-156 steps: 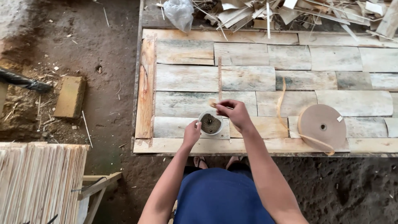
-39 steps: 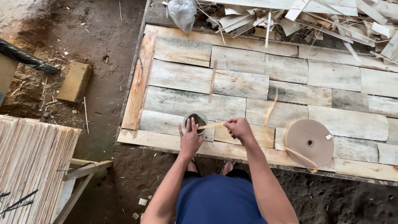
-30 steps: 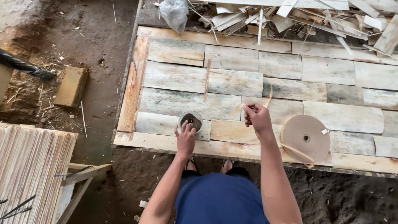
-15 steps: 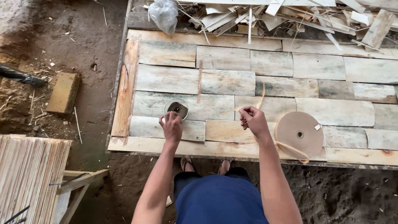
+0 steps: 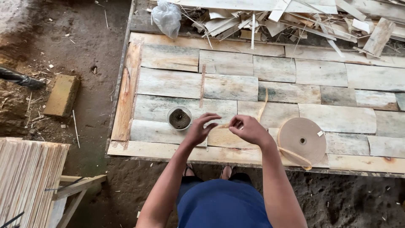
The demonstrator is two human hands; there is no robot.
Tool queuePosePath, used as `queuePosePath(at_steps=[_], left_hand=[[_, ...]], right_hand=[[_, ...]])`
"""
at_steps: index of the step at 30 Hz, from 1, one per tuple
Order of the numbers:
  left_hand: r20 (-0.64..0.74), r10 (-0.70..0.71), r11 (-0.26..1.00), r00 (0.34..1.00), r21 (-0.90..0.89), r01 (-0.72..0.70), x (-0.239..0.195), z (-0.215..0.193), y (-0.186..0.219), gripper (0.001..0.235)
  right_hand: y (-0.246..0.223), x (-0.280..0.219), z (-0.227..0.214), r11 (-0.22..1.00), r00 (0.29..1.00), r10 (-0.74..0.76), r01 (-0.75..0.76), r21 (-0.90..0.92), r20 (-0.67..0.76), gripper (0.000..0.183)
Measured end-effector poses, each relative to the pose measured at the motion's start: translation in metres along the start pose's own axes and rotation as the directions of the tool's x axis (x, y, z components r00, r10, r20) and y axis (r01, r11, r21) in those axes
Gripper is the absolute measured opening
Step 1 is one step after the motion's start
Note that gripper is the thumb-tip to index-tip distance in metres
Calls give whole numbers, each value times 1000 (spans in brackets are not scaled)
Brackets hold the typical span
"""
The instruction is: Applying thin strips of adhesive tape to the edges of wooden boards on a workbench.
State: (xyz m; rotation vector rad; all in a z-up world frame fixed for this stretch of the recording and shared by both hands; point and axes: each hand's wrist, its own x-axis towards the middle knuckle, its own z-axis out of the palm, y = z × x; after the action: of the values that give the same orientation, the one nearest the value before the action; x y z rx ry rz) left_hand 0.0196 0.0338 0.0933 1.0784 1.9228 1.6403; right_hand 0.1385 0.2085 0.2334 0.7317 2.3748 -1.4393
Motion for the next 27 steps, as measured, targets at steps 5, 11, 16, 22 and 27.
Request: queuePosePath(at_steps=[5, 11, 16, 22, 27], left_hand=[[40, 138, 990, 990, -7, -138, 17, 7, 22, 26], [31, 145, 987, 989, 67, -147, 18, 7, 31, 27], [-55, 115, 984, 992, 142, -107, 17, 4, 35, 38], [-227, 51, 994, 972, 106, -27, 16, 7, 49, 38], [-347, -49, 993, 937, -118, 9, 16, 12, 72, 43]], right_hand=[[-12, -1, -1, 996, 999, -41, 44, -80, 33, 22], [-8, -1, -2, 990, 999, -48, 51, -134, 24, 21], [-7, -2, -4, 985, 992, -110, 101, -137, -63, 23], [2, 4, -8, 971, 941, -237, 225, -75, -244, 19], [-1, 6, -5, 913, 855, -367, 406, 33, -368, 24]])
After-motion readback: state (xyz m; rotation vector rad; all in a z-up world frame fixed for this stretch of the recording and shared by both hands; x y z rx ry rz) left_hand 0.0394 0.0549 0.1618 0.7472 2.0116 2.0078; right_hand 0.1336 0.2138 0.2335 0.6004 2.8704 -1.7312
